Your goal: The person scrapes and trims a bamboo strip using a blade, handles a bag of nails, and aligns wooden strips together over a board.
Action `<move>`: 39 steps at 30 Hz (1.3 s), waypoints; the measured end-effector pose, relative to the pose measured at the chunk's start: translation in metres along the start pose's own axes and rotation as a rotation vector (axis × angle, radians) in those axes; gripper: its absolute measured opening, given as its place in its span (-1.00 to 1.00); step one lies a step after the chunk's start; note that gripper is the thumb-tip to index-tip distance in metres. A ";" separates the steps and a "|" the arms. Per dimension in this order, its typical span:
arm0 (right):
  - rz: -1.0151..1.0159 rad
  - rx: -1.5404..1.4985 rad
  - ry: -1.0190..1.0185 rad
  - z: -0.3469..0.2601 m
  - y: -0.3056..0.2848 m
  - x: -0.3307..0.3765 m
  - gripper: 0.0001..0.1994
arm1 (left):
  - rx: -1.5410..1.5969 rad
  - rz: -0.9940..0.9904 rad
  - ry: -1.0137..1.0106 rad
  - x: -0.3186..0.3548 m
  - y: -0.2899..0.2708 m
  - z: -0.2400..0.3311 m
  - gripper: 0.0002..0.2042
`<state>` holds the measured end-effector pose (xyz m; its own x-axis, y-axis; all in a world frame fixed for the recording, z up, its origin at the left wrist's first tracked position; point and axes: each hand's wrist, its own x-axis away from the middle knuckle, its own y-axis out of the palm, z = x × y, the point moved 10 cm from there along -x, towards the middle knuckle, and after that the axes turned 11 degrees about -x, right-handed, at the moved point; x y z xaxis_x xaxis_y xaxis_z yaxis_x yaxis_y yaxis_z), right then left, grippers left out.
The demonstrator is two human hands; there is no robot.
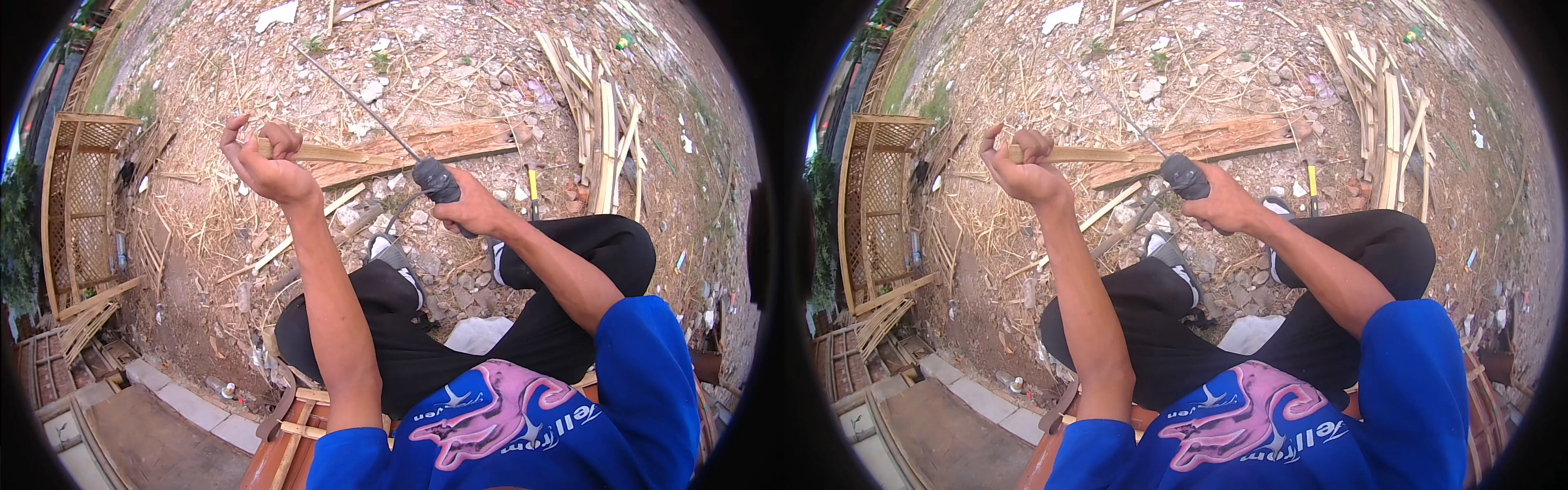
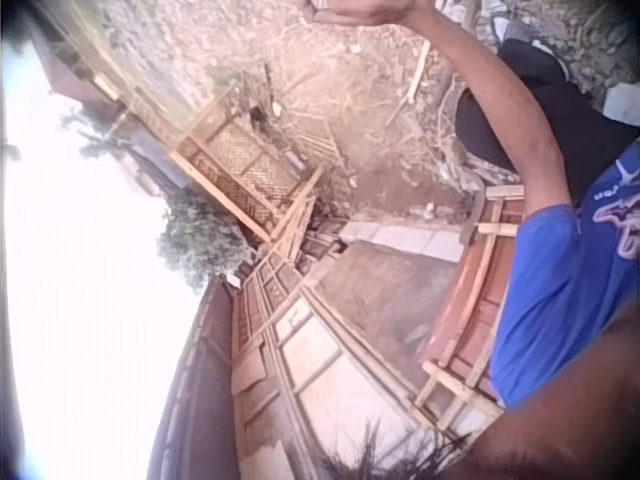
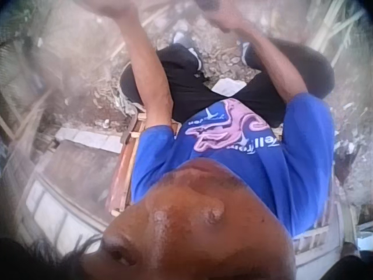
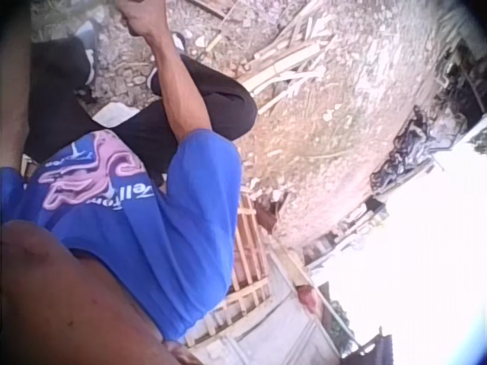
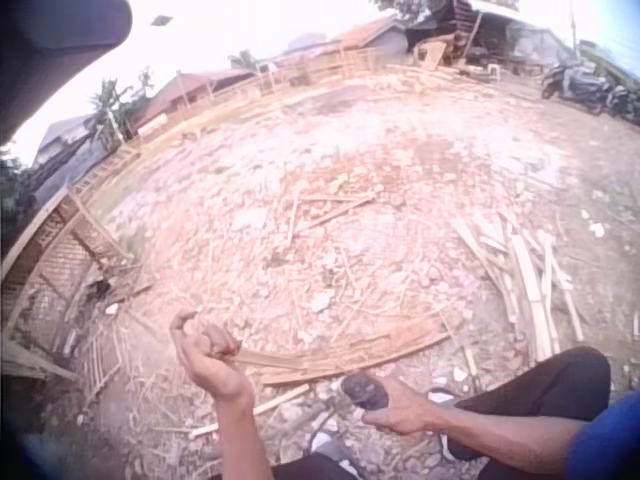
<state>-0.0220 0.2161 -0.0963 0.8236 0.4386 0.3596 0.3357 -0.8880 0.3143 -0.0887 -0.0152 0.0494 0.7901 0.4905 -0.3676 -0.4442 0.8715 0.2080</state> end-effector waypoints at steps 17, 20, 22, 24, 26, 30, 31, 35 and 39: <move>0.004 0.218 0.225 0.088 -0.006 -0.029 -0.76 | 0.048 0.068 -0.011 0.002 -0.015 -0.006 -0.79; -0.033 0.169 0.210 0.074 0.002 -0.027 -0.75 | 0.027 0.042 -0.020 0.003 -0.010 -0.005 -0.80; -0.066 0.153 0.203 0.068 0.008 -0.026 -0.74 | 0.018 0.035 -0.024 0.003 -0.004 -0.003 -0.80; -0.137 0.133 0.043 0.052 0.017 -0.028 -0.71 | 0.003 0.052 0.014 0.003 -0.001 0.001 -0.78; -0.076 0.156 0.138 0.084 -0.004 -0.035 -0.71 | -0.003 0.060 -0.002 0.005 0.000 -0.001 -0.78; 0.023 0.249 0.278 0.122 -0.045 -0.038 -0.72 | -0.004 0.068 -0.012 0.008 -0.001 -0.006 -0.78; 0.035 0.248 0.333 0.124 -0.046 -0.035 -0.72 | -0.009 0.064 -0.016 0.008 -0.001 -0.006 -0.78; -0.019 0.270 0.111 0.082 -0.021 -0.034 -0.72 | -0.044 0.137 0.007 0.004 -0.010 -0.001 -0.81; -0.154 0.102 0.126 0.077 0.002 -0.038 -0.71 | -0.053 0.135 0.000 0.002 -0.012 -0.001 -0.84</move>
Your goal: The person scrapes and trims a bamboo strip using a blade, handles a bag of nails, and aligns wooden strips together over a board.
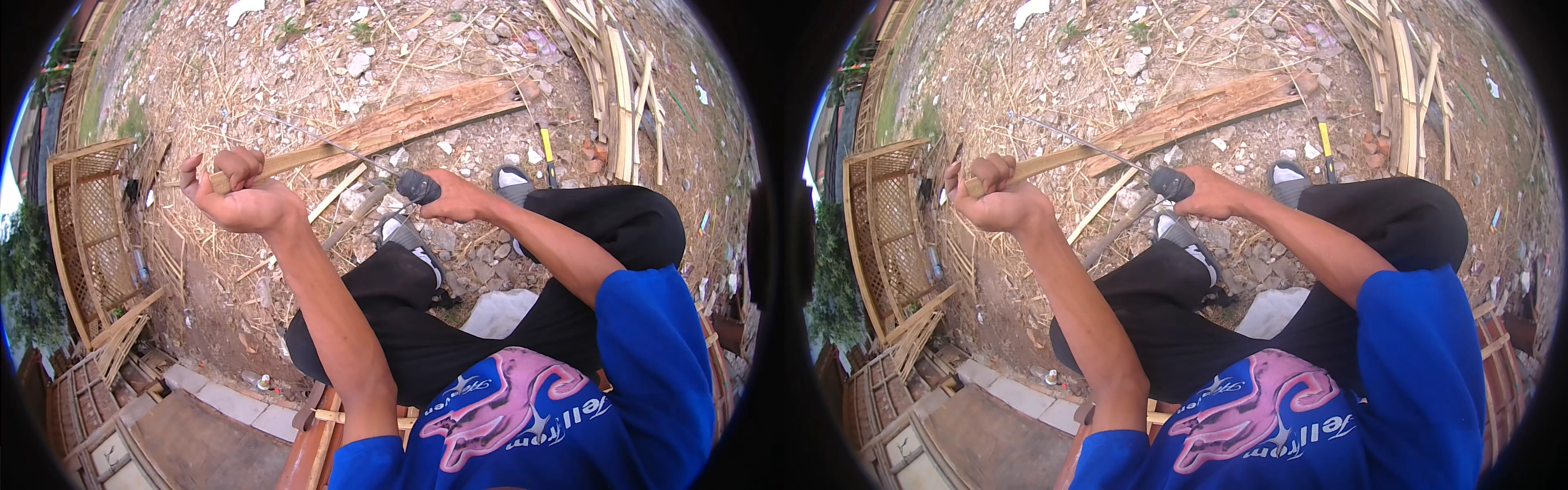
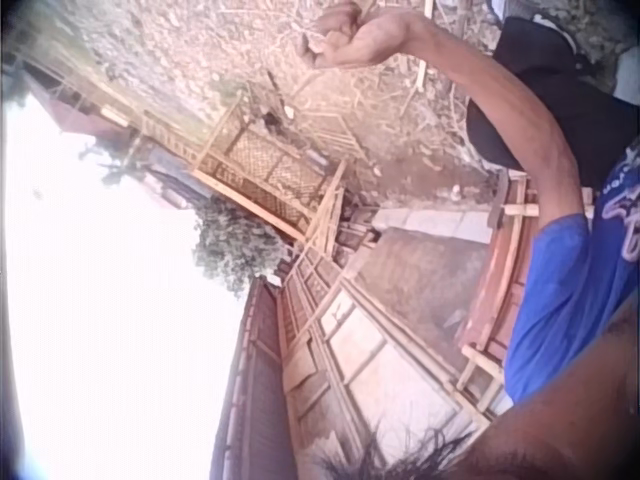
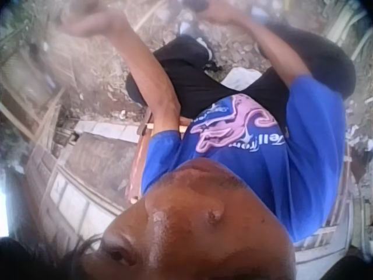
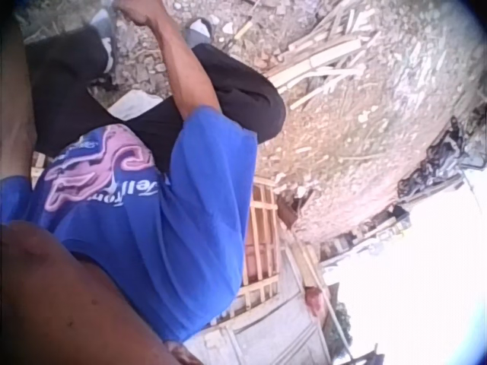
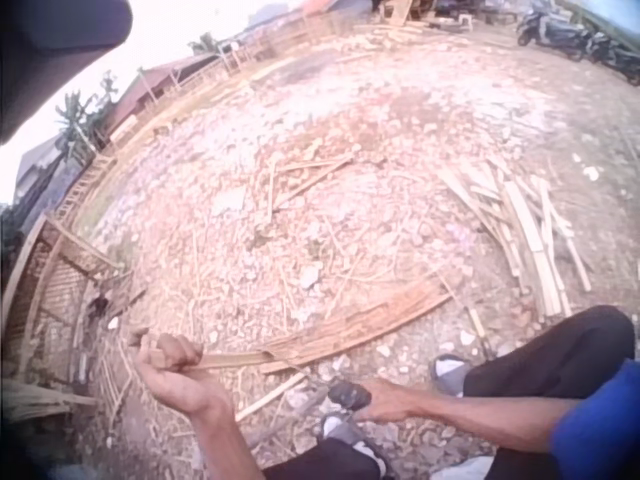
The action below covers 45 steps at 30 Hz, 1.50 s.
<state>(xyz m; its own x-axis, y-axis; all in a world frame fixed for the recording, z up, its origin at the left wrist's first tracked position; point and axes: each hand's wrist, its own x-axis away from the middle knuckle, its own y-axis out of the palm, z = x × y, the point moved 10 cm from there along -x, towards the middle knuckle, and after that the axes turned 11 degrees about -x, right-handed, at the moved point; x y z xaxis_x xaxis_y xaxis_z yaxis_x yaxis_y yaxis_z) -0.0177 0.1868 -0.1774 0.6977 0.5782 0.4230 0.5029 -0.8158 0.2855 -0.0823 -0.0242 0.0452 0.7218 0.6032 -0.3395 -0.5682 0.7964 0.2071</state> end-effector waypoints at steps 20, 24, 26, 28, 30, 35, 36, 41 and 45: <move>0.047 0.041 0.112 0.040 0.001 -0.004 -0.56 | -0.115 0.365 -0.069 0.005 -0.033 -0.005 -0.80; 0.183 0.112 -0.464 -0.004 0.026 -0.011 -0.47 | -0.024 0.352 -0.082 0.006 -0.029 -0.009 -0.77; 0.270 0.239 -0.717 -0.037 0.032 0.002 -0.44 | 0.006 0.339 -0.065 0.005 -0.032 -0.008 -0.76; 0.061 0.002 -0.139 0.002 0.038 -0.018 -0.47 | 0.031 0.364 -0.034 0.003 -0.041 -0.005 -0.75; 0.074 0.009 -0.166 0.011 0.026 -0.024 -0.51 | 0.020 0.363 -0.033 0.008 -0.040 -0.005 -0.74; 0.278 0.102 -0.194 -0.015 0.024 -0.008 -0.61 | -0.023 0.321 -0.013 0.010 -0.027 -0.005 -0.71; 0.315 0.070 -0.193 -0.023 0.026 -0.005 -0.61 | -0.073 0.348 0.018 0.012 -0.027 -0.001 -0.69; 0.270 0.075 -0.276 -0.042 0.031 -0.005 -0.64 | -0.081 0.261 0.065 0.023 -0.006 0.004 -0.67; 0.334 0.153 -0.177 0.031 -0.020 -0.015 -0.63 | -0.132 0.183 0.095 0.030 0.007 0.000 -0.65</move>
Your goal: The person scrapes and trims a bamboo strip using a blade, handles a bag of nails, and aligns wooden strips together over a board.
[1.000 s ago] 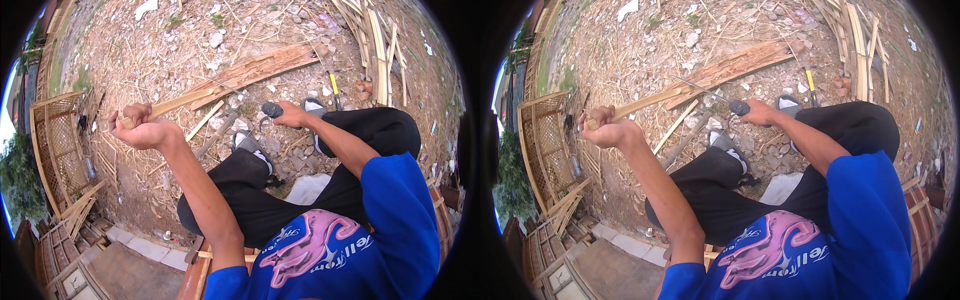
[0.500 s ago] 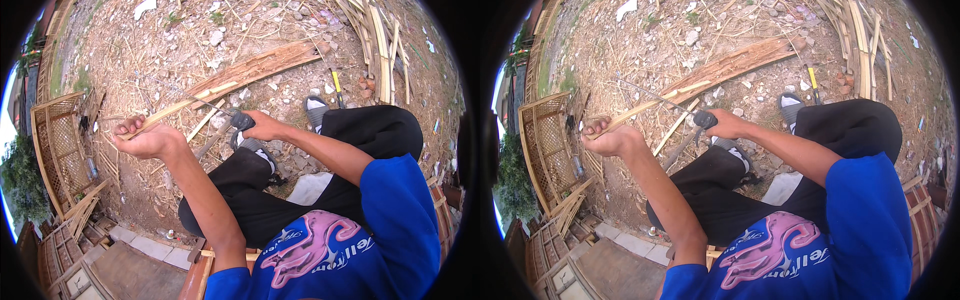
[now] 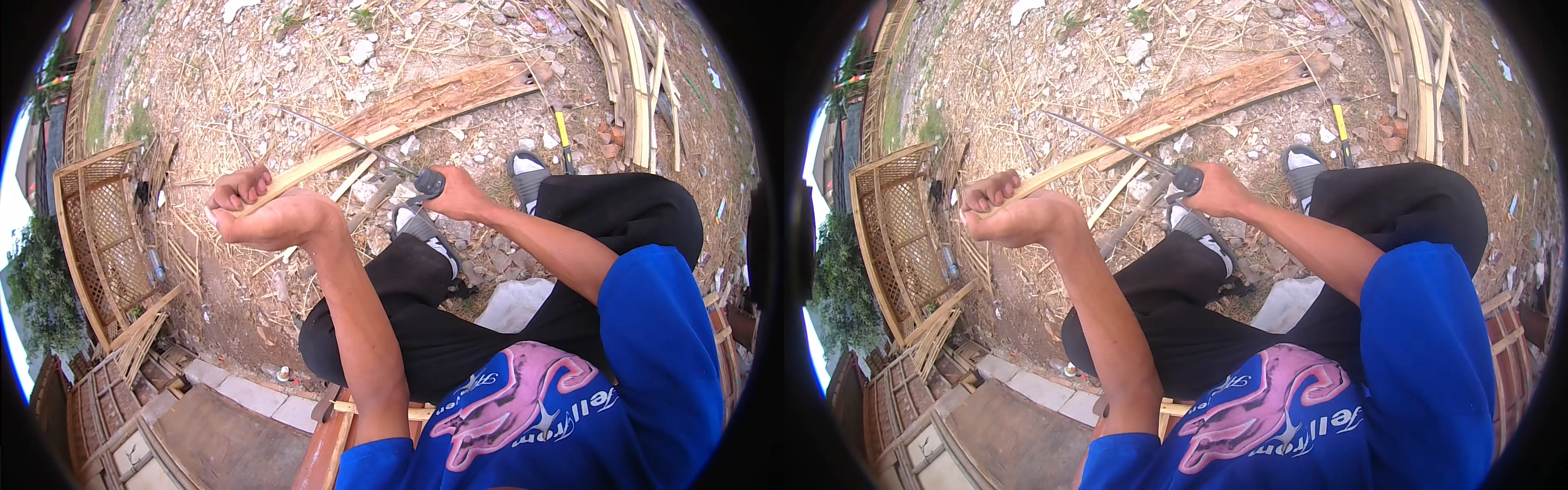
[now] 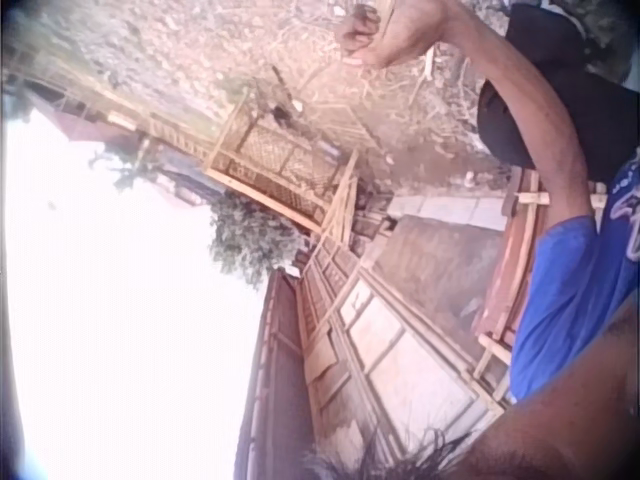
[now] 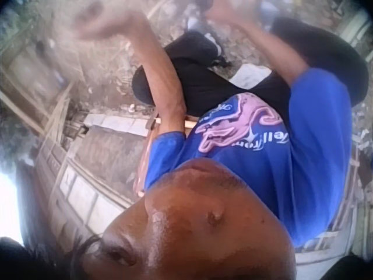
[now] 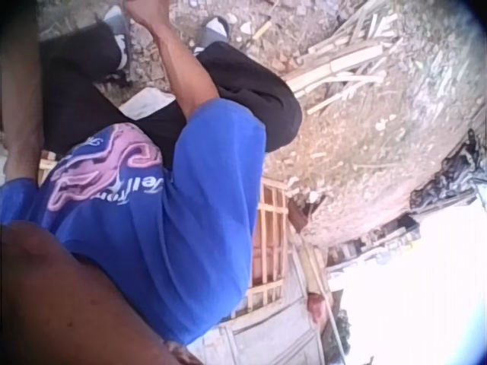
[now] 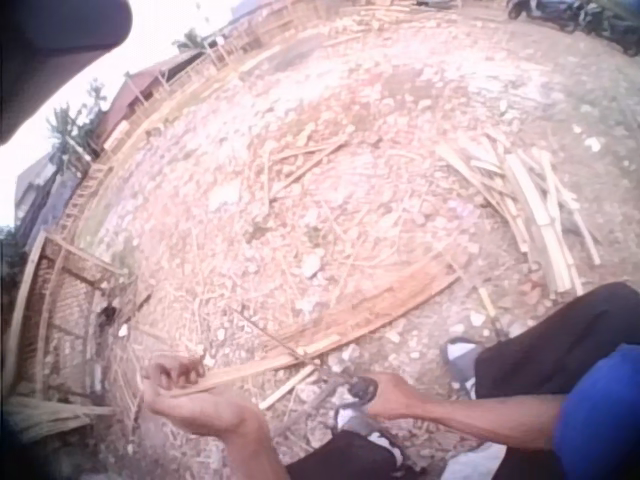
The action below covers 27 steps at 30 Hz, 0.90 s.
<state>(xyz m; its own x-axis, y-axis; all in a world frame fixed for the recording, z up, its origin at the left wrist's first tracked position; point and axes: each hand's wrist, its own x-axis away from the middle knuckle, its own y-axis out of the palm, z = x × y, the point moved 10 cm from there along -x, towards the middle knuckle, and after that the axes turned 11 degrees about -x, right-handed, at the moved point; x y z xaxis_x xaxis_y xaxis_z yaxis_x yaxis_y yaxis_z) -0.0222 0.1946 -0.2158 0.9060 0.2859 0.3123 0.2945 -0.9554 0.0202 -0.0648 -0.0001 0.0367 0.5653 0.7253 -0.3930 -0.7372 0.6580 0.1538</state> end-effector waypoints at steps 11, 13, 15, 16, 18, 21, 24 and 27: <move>-0.102 -0.082 -0.163 -0.091 0.026 0.006 -0.66 | 0.017 0.077 0.055 0.002 -0.007 0.007 -0.65; -0.027 0.113 -0.030 -0.021 -0.005 -0.006 -0.69 | -0.146 -0.026 0.085 0.010 0.004 0.006 -0.64; 0.017 0.130 -0.006 -0.007 -0.009 -0.011 -0.70 | -0.096 -0.005 0.181 0.012 0.007 0.012 -0.64; 0.059 0.144 0.040 -0.007 -0.012 -0.007 -0.72 | -0.140 0.010 0.191 0.009 0.006 0.014 -0.64; 0.017 0.111 0.076 -0.011 0.003 -0.001 -0.73 | -0.168 0.014 0.185 0.002 -0.001 0.013 -0.64; -0.063 -0.065 0.288 -0.015 0.010 -0.002 -0.74 | 0.069 0.028 0.015 -0.006 -0.008 -0.003 -0.64; -0.114 -0.259 0.448 -0.007 0.018 0.002 -0.73 | -0.002 -0.032 0.085 -0.004 0.002 0.004 -0.63; -0.045 0.004 0.143 -0.058 0.020 0.009 -0.71 | -0.225 -0.013 0.181 -0.002 0.001 0.008 -0.51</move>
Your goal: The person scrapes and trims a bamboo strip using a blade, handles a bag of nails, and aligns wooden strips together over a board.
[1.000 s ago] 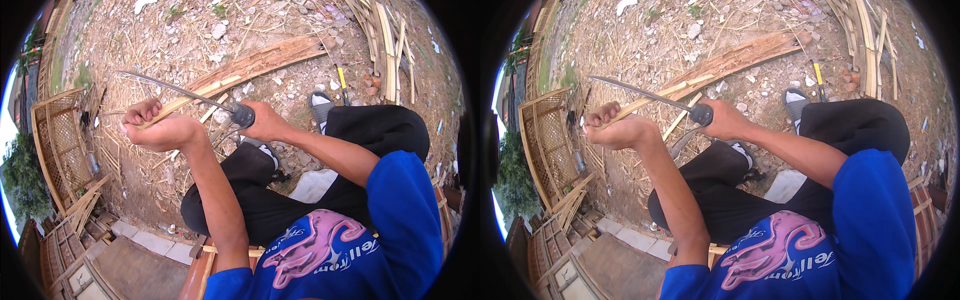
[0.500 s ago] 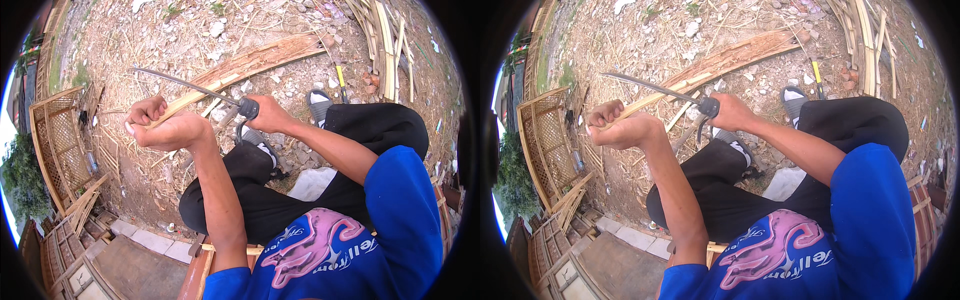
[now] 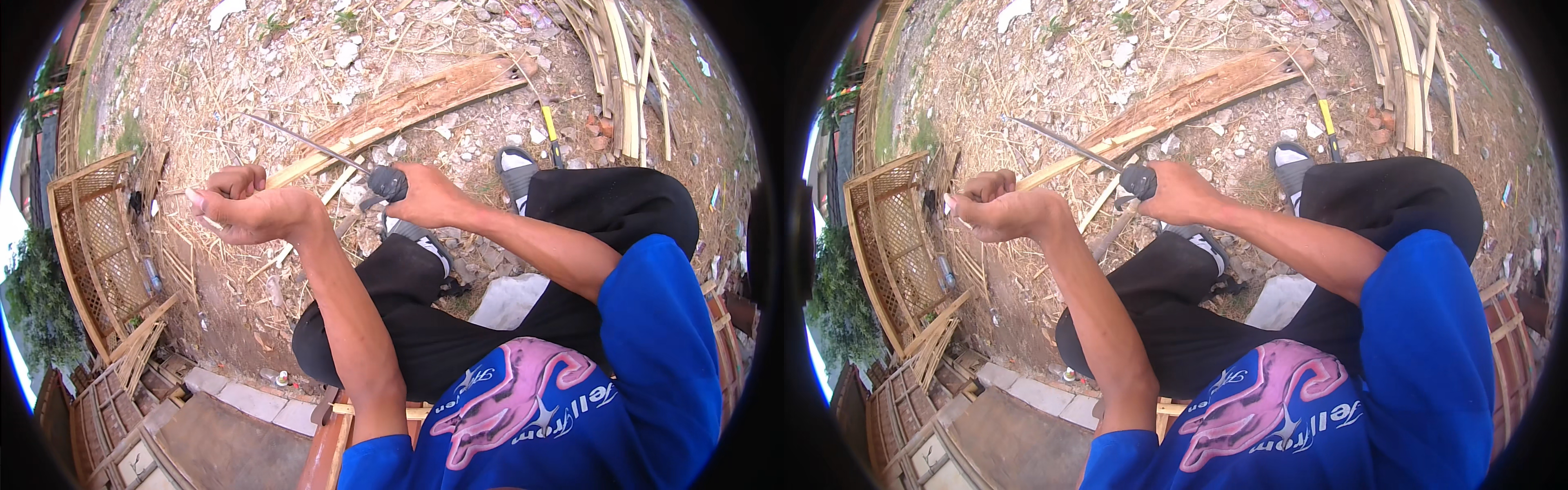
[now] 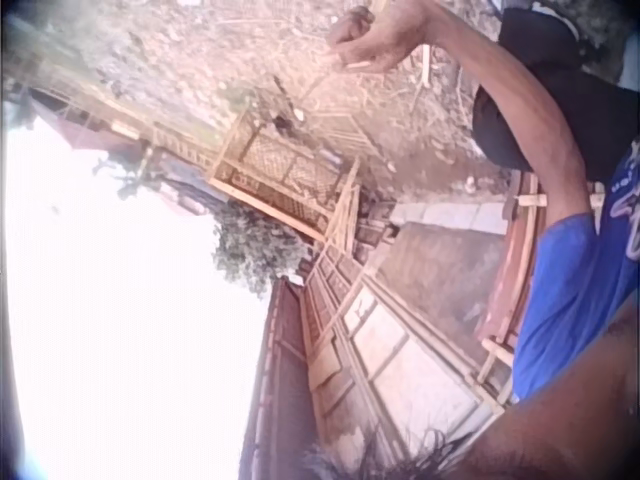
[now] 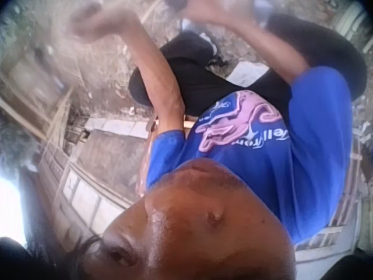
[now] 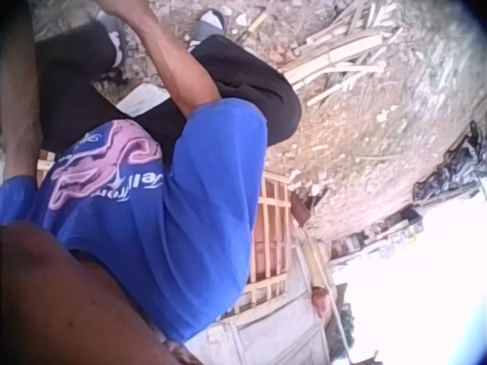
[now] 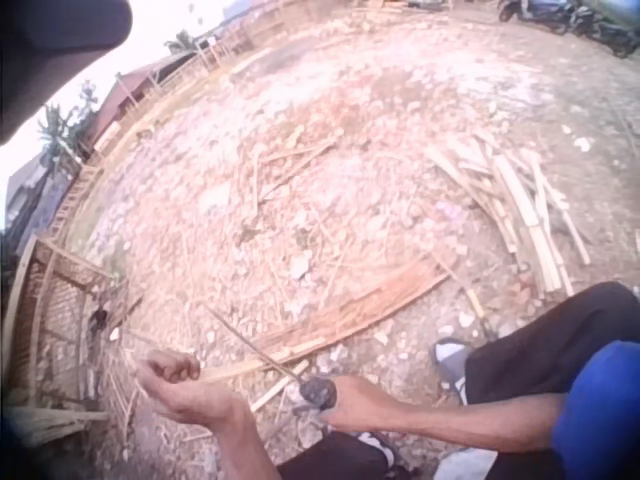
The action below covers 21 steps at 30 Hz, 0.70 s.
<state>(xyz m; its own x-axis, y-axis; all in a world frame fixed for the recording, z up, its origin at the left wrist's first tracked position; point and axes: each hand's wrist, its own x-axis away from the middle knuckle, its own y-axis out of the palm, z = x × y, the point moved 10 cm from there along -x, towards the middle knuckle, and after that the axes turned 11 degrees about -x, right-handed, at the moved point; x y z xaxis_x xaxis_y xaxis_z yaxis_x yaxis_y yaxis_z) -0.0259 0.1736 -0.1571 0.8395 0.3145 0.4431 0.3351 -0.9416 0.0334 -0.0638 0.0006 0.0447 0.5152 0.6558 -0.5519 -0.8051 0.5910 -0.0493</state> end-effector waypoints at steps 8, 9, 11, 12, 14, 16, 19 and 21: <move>0.065 0.092 -0.138 0.040 -0.031 -0.016 -0.66 | 0.079 -0.092 0.060 0.018 0.014 0.011 -0.47; 0.107 0.108 -0.154 0.044 -0.038 -0.018 -0.69 | 0.106 -0.096 0.083 0.024 0.019 0.014 -0.47; 0.156 0.167 -0.098 0.052 -0.036 -0.020 -0.71 | 0.064 -0.066 0.094 0.016 0.019 0.017 -0.47; 0.158 0.166 -0.095 0.055 -0.032 -0.020 -0.71 | 0.026 -0.034 0.107 0.011 0.015 0.018 -0.47; 0.021 -0.024 0.111 0.061 -0.019 -0.018 -0.72 | 0.036 -0.038 0.085 0.008 0.011 0.012 -0.47; -0.043 -0.245 0.292 0.065 -0.011 -0.013 -0.71 | 0.043 -0.039 0.083 0.008 0.011 0.010 -0.47; 0.041 -0.038 -0.097 0.002 -0.010 0.000 -0.70 | 0.033 0.011 0.066 0.008 0.008 0.009 -0.47; 0.017 -0.004 -0.160 -0.028 -0.004 0.005 -0.68 | 0.022 0.031 0.062 0.006 0.007 0.008 -0.46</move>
<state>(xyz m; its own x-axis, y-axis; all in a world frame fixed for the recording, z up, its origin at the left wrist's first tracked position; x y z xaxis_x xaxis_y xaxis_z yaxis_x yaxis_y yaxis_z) -0.0350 0.1758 -0.1296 0.9027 0.3131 0.2951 0.3186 -0.9474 0.0306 -0.0639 0.0117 0.0475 0.4703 0.6443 -0.6030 -0.8134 0.5816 -0.0130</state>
